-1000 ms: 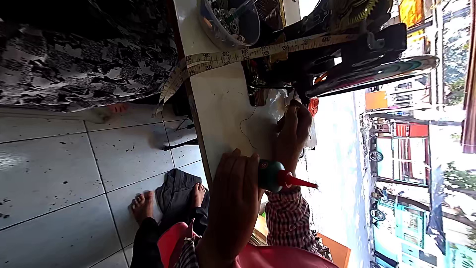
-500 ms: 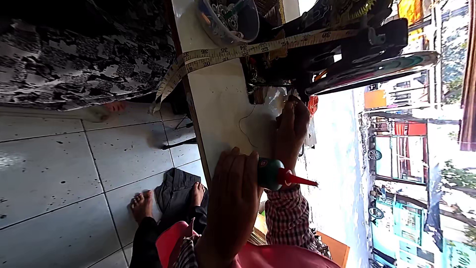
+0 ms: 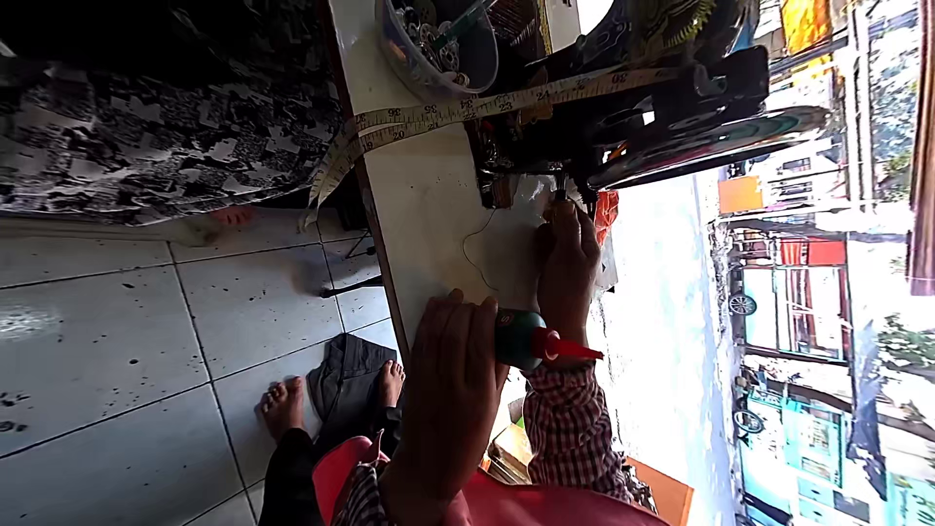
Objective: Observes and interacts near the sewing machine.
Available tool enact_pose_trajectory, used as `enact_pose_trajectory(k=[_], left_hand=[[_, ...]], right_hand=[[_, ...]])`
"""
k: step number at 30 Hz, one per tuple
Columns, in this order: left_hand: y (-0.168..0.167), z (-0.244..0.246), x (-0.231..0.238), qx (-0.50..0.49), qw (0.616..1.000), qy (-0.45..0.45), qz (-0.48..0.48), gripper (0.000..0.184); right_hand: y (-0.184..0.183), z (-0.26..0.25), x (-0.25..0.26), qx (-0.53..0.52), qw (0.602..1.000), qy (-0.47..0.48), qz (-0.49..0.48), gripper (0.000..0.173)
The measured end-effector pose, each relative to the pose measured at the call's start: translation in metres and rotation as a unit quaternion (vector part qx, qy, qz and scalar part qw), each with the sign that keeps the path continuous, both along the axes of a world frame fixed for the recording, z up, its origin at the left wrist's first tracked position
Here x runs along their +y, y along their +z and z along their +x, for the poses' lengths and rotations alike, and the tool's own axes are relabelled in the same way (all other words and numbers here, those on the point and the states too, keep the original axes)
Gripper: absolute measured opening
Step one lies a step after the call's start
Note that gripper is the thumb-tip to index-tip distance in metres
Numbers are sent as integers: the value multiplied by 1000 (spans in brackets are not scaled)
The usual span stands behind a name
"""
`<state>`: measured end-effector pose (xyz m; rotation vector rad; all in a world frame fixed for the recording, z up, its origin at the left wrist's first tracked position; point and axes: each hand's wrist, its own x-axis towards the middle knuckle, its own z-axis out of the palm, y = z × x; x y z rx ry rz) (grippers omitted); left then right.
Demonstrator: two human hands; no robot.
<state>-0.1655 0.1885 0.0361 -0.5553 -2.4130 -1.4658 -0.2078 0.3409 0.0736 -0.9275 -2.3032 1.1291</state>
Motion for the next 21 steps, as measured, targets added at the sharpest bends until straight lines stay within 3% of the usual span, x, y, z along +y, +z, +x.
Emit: enact_pose_trajectory(k=[6,17,21], left_hand=[[1,-1,-1,-3,1000,-8,-8,41],[0,-2,-3,-11,1000,-16,15,38],[1,-3,-2,-9,1000,-17,14,38]], right_hand=[[1,-17,3,75,986,-11,-145,30],[-3,-33,2,125,976,-48,-174,29],[-2,-28,5,96,982,-13,-160,30]])
